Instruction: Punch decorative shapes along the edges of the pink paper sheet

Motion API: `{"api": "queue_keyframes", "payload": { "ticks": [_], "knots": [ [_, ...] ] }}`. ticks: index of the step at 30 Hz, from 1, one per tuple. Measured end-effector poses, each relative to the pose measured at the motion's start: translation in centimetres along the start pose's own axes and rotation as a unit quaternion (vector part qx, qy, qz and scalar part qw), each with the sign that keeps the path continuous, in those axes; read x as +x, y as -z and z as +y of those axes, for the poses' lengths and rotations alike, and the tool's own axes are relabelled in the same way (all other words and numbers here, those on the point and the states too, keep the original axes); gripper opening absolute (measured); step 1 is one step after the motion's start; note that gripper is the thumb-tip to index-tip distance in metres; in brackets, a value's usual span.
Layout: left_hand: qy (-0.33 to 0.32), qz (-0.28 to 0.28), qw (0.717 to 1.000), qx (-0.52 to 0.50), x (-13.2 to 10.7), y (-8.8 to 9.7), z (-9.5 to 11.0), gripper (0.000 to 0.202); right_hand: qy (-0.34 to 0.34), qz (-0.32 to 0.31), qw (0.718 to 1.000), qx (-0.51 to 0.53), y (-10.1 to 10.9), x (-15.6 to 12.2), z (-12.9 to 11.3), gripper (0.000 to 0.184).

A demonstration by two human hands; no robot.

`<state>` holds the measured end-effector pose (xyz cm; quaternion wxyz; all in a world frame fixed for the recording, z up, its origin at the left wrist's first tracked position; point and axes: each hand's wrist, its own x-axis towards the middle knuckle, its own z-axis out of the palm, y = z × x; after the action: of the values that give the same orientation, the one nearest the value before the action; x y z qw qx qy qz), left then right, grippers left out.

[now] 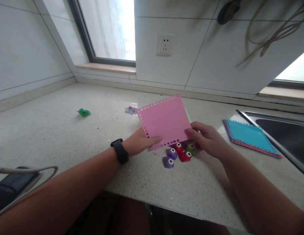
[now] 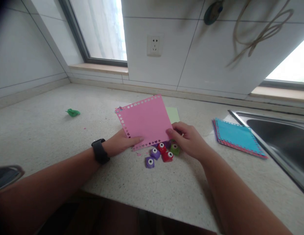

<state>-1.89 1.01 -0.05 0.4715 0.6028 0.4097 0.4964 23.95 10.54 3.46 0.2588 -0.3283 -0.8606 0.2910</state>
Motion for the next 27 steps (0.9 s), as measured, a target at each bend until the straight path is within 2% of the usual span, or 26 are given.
{"api": "queue_keyframes", "payload": {
  "ticks": [4, 9, 13, 17, 19, 22, 25, 27],
  "knots": [
    [-0.004, -0.001, 1.0, -0.012, 0.0, -0.1, 0.2, 0.028, 0.037, -0.012, 0.999, -0.029, -0.3, -0.1, -0.4, 0.03],
    [0.014, 0.025, 0.999, -0.026, 0.0, -0.3, 0.1, 0.021, 0.035, 0.013, 0.999, -0.029, -0.1, 0.0, -0.4, 0.03],
    [0.025, 0.081, 0.995, -0.054, 0.1, -0.5, 0.2, 0.008, 0.029, 0.095, 0.995, -0.025, 0.8, 0.1, 0.2, 0.027],
    [0.057, 0.133, 0.98, -0.137, 0.3, -0.7, 0.0, 0.024, 0.004, 0.171, 0.98, -0.098, 2.1, 0.3, 1.3, 0.022],
    [0.074, 0.161, 0.968, -0.178, 0.4, -0.6, -0.2, 0.024, 0.006, 0.169, 0.973, -0.155, 2.5, 0.4, 1.8, 0.018],
    [0.079, 0.19, 0.96, -0.192, 0.5, -0.5, -0.6, 0.027, 0.03, 0.119, 0.971, -0.207, 2.8, 0.4, 2.1, 0.014],
    [0.076, 0.194, 0.96, -0.188, 0.5, -0.4, -0.7, 0.029, 0.053, 0.076, 0.971, -0.22, 2.5, 0.5, 2.4, 0.013],
    [0.075, 0.188, 0.96, -0.195, 0.5, -0.3, -0.5, 0.03, 0.047, 0.069, 0.97, -0.228, 2.3, 0.7, 2.8, 0.012]
  ]
}}
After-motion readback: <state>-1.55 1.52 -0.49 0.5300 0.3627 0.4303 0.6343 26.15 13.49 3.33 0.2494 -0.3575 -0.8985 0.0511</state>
